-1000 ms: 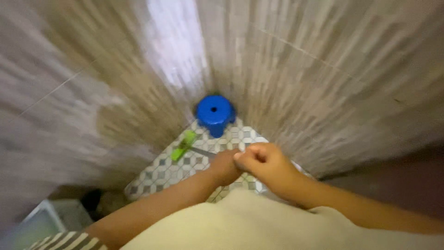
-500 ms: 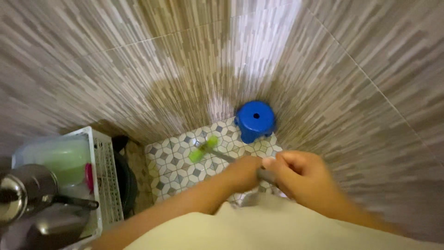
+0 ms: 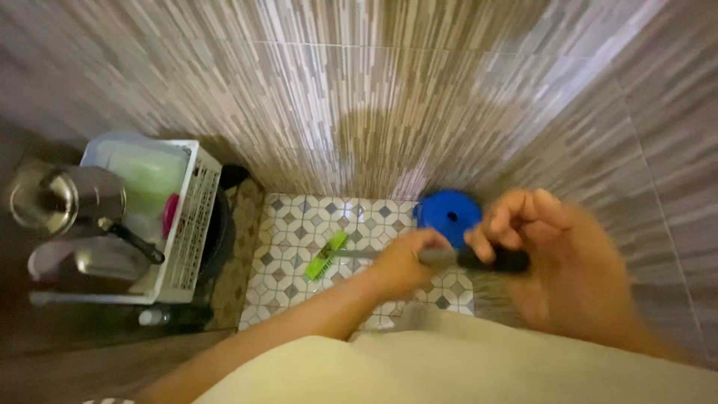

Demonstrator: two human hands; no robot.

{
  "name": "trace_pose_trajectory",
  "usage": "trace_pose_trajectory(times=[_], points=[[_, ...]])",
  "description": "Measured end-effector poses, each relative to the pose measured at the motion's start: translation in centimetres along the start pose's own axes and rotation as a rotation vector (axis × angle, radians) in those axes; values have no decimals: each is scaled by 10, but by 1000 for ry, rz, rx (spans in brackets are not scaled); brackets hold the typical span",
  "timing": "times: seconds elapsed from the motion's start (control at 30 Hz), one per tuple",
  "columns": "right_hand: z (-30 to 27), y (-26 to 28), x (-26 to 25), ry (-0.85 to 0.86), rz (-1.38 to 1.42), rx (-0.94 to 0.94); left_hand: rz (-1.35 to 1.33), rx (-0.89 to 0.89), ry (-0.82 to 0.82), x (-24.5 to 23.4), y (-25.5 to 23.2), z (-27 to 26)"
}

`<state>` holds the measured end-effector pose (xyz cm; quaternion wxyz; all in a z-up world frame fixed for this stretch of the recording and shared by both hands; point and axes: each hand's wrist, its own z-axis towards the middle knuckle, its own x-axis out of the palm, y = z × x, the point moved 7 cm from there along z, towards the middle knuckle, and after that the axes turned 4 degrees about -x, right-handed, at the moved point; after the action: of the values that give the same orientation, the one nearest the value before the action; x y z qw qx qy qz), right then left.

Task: Assembling a floor brush by attaching and tightening the handle to the brush head.

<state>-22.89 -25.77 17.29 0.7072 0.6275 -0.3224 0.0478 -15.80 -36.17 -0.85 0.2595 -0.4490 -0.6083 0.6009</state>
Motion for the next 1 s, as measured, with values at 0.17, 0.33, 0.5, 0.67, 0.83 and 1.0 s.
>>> trace_pose_trajectory(times=[0.17,0.33,0.5,0.67,0.83,1.0], points=[[59,-31,-19,170,-735,-131,199,-83,-170,-34,27,46],[118,-110,-51,220,-498,23,431,-177,-374,-76,86,72],[121,-109,-78,54,-536,181,513,-288,-306,-59,105,80],[135,28,-83,54,-689,90,262,-26,-320,2,5,129],[141,109,-58,196,-473,-169,156,75,-352,17,-73,159],[156,62,-78,297,-348,-84,387,49,-424,-11,-45,154]])
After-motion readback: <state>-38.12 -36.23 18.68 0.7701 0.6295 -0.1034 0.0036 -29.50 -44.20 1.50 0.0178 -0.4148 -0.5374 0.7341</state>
